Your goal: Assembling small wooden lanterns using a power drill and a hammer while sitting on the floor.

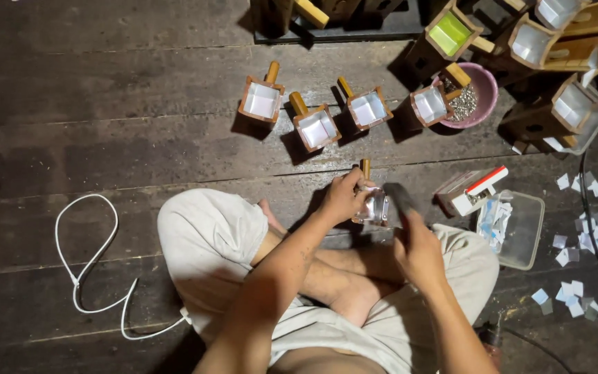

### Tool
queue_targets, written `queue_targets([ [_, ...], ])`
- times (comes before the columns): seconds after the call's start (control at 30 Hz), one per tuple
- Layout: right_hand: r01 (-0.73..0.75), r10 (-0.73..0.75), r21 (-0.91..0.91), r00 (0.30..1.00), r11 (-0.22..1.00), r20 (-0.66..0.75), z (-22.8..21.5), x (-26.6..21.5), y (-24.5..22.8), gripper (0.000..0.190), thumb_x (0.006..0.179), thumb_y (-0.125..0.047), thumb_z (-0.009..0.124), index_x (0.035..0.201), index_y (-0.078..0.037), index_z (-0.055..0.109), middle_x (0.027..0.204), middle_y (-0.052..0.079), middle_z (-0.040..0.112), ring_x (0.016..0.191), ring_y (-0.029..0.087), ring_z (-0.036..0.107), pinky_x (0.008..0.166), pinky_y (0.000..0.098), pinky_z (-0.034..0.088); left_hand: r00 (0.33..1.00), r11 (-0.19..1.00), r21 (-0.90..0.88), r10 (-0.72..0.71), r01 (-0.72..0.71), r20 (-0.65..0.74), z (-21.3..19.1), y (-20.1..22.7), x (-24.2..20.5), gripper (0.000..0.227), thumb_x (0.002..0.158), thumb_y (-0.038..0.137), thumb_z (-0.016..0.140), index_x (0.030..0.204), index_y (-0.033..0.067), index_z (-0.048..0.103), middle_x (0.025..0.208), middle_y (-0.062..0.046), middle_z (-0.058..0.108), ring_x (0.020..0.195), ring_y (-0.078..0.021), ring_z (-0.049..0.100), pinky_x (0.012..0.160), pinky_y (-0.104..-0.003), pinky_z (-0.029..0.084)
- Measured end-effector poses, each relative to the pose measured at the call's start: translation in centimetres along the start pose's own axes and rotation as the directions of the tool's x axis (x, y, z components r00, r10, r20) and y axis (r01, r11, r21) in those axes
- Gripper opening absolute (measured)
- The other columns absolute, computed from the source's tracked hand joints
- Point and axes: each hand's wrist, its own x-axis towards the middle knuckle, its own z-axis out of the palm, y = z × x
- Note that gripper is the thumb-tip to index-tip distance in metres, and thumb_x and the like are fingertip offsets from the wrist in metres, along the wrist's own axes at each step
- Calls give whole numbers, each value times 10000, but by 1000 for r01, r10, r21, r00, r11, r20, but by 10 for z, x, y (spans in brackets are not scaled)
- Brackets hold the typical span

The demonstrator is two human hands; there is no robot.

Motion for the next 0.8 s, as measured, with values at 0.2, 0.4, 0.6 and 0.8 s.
queue_targets([
  [0.2, 129, -130, -15, 990, 991, -59, 20, -7, 24, 260, 859, -221, 764, 1044, -78, 649, 814, 205, 681, 815, 446, 718, 687, 525, 570, 997, 998, 20, -68, 67, 45, 2, -1, 0, 187, 849, -16, 651, 893, 91, 504, 825, -189, 739, 785, -465, 699, 683, -507, 563],
  [0.4, 164, -164, -21, 986, 986, 13, 22, 10, 9, 488, 859, -151, 681, 1325, -42, 585, 945, 299, 710, 917, 517, 705, 796, 638, 552, 997, 997, -5, -80, 80, 11, -4, 9, 9, 205, 845, 63, 699, 882, 113, 504, 825, -176, 732, 806, -416, 720, 697, -446, 577],
  [0.6, 133, -133, -29, 991, 991, -26, 30, 2, 20, 489, 800, -157, 747, 1266, -48, 647, 988, 244, 715, 953, 469, 717, 846, 572, 578, 997, 997, 27, -73, 73, 30, -5, 8, 4, 164, 852, 13, 666, 844, 93, 522, 799, -191, 713, 815, -457, 713, 706, -484, 582],
  [0.8, 204, -216, -107, 970, 973, -110, 29, -3, 27, 379, 830, -217, 748, 1172, -90, 645, 919, 172, 696, 894, 399, 728, 784, 466, 592, 996, 996, -37, -80, 82, 43, 2, -5, -2, 175, 861, 15, 657, 827, 86, 501, 854, -183, 743, 857, -444, 724, 732, -498, 580],
])
